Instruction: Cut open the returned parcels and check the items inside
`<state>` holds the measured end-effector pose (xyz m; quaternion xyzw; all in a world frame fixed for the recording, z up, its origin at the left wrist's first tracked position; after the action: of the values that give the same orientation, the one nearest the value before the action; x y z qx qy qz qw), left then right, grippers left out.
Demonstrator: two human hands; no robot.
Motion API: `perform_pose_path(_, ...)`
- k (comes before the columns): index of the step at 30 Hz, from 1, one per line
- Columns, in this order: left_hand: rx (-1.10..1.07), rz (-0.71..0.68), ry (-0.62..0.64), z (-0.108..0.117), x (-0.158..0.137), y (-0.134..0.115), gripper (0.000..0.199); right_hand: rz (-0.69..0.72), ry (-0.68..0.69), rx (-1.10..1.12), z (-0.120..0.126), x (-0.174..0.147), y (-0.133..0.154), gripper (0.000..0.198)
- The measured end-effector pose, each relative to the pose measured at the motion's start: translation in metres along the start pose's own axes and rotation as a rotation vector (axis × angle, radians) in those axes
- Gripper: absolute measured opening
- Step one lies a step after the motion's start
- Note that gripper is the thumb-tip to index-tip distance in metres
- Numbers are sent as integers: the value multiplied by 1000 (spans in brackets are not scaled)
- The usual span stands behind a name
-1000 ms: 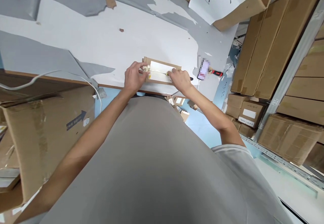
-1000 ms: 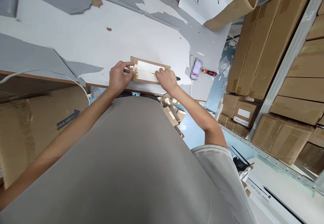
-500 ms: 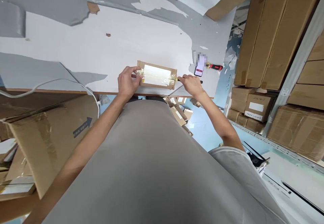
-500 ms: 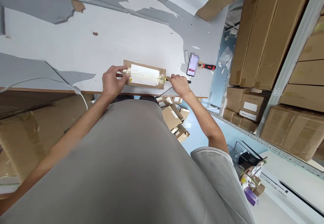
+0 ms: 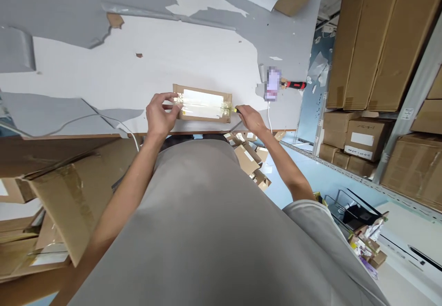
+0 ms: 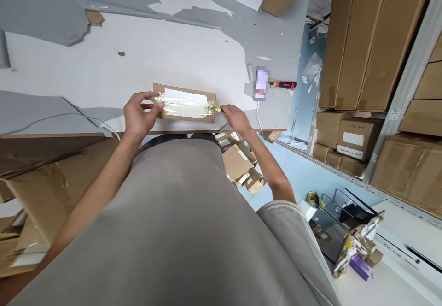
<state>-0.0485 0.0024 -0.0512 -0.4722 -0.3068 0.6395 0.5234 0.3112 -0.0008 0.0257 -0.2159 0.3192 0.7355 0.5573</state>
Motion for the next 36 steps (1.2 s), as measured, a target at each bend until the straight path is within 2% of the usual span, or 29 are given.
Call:
perform_pose_path(3, -2, 35, -35, 12, -2, 6, 36, 5, -128, 252, -36, 12, 16, 51)
perform_pose_path(6, 24, 84, -82, 27, -3, 18, 41, -105, -197, 480, -66, 27, 38, 55)
perform_pose_path(10, 40, 147, -97, 50, -2, 41, 49, -239, -241, 645, -83, 47, 68, 58)
perform_pose_path(13, 58, 141, -110, 60, 1, 55, 50, -263, -271, 674, -74, 51, 86, 55)
perform_pose_path(15, 71, 132, -124, 57, 3, 61, 49, -259, -292, 678, -61, 43, 93, 58)
perform_pose_path(18, 59, 125, -61, 35, 8, 65, 49, -244, -351, 637, -37, 20, 96, 65)
perform_pose_path(21, 36, 179, 91, 2, 12, 67, 51, -253, -406, 545, -16, 2, 98, 66)
perform_pose_path(23, 44, 225, 177, -12, 13, 66, 50, -269, -402, 476, -9, 0, 105, 67)
perform_pose_path(25, 44, 212, 208, -12, 13, 60, 52, -270, -389, 419, -6, 6, 114, 69)
perform_pose_path(28, -13, 71, 151, 8, 12, 35, 55, -250, -395, 353, -6, 21, 125, 75)
perform_pose_path(31, -73, -51, 101, 29, 15, 0, 41, -208, -405, 328, -4, 30, 128, 79)
perform_pose_path(34, -50, -84, 127, 37, 22, -26, 32, -225, -354, 301, 1, 28, 123, 78)
perform_pose_path(36, -36, -81, 156, 36, 28, -32, 31, -237, -304, 244, 4, 19, 120, 78)
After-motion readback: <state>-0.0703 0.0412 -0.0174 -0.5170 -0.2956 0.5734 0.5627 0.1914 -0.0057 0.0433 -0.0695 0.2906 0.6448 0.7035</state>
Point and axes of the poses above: each hand's wrist, its own x-axis towards the middle knuckle, its own z-axis out of the back of the hand, y = z × x, the point moved 2 cm from there along x, towards the middle knuckle, and after that the axes turned 5 degrees about y, right-handed, at the moved point
